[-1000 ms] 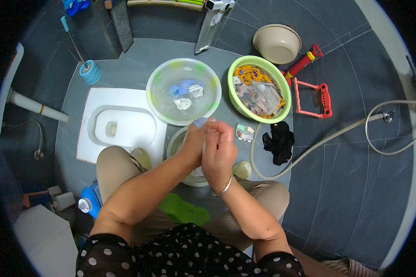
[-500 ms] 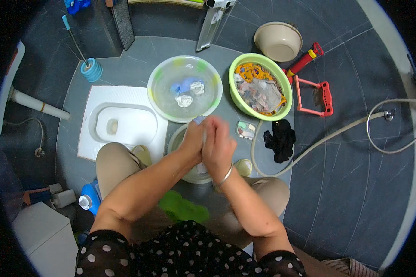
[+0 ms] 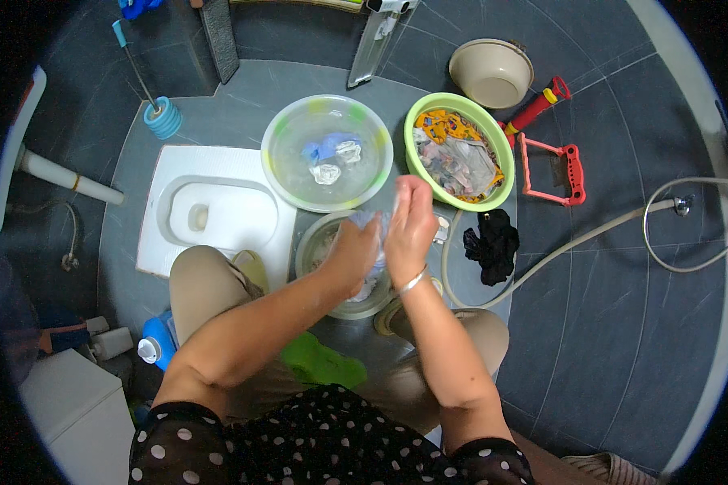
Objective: The person washes laundry by hand in a basin, rubbing soap onto a white cloth and a blue sock before scrubbing them together.
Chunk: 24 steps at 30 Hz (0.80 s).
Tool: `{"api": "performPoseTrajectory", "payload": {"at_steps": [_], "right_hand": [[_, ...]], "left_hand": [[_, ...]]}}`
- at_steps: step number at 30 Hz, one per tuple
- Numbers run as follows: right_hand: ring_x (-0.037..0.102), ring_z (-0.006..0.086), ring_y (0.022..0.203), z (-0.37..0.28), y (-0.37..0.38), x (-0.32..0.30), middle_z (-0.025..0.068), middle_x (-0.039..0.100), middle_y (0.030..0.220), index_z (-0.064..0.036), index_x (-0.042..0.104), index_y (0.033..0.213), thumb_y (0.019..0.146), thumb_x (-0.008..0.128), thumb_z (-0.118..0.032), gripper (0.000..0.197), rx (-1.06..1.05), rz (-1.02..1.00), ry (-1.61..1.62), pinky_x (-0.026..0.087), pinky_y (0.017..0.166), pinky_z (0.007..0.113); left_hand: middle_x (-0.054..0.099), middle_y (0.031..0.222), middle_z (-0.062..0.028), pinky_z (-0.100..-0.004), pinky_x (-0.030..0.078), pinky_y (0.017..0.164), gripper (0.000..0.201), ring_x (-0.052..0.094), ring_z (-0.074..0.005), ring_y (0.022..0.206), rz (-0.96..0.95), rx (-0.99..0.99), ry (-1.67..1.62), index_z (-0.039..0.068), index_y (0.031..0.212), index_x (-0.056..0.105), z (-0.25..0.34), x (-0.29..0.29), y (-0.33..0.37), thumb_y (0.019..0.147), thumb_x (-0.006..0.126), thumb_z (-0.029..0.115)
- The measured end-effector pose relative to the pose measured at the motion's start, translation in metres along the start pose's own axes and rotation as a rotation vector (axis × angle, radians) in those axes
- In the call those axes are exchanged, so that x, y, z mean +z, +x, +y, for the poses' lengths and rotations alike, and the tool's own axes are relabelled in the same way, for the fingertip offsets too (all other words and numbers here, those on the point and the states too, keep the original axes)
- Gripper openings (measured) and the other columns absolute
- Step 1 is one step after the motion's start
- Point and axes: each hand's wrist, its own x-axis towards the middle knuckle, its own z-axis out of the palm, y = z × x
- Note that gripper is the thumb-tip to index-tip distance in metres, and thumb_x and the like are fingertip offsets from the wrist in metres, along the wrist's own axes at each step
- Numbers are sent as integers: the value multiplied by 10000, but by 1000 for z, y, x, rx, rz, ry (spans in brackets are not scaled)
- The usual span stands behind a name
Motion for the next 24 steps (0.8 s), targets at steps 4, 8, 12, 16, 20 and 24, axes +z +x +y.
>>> {"api": "performPoseTrajectory", "payload": {"at_steps": [4,8,12,16,20,24], "right_hand": [[564,257,652,-9,1,-3,151,565,745,-29,539,958,942,444,-147,152,210,-38,19,449,598,348],[610,289,681,-30,-26,4,139,588,755,-20,540,974,902,507,-87,105,-70,-26,73,484,635,351],[569,213,651,-7,0,-2,128,570,730,-11,539,957,914,500,-115,119,128,-63,50,464,618,331],[507,172,603,7,-1,4,122,552,718,-28,533,975,928,486,-156,144,183,-14,100,438,576,323],[596,289,679,-25,-32,7,164,600,794,-27,534,994,890,490,-86,127,-76,-48,32,480,586,370],[557,199,613,28,-3,2,106,598,748,-13,567,971,885,527,-105,132,98,-16,151,459,543,329]], "left_hand": [[546,965,-182,-367,497,705,399,564,-235,884,-98,-128,-64,-102,1044,444,17,-2,-10,909,499,270],[571,846,-109,-332,478,637,299,555,-185,790,-277,39,-102,-17,986,511,21,-22,10,921,477,273],[571,857,-78,-343,478,657,272,554,-184,782,-83,-184,-285,-2,963,524,25,2,-12,923,473,262],[576,934,-102,-364,479,690,343,556,-210,822,-97,23,-25,-20,1051,520,9,-1,-4,913,491,293],[569,1020,-133,-390,485,727,414,562,-241,890,-186,-36,-172,-31,1147,486,12,-24,6,909,493,308],[572,1029,-110,-404,496,728,378,575,-242,922,-158,-66,-15,6,1154,486,21,0,-9,907,504,292]]}}
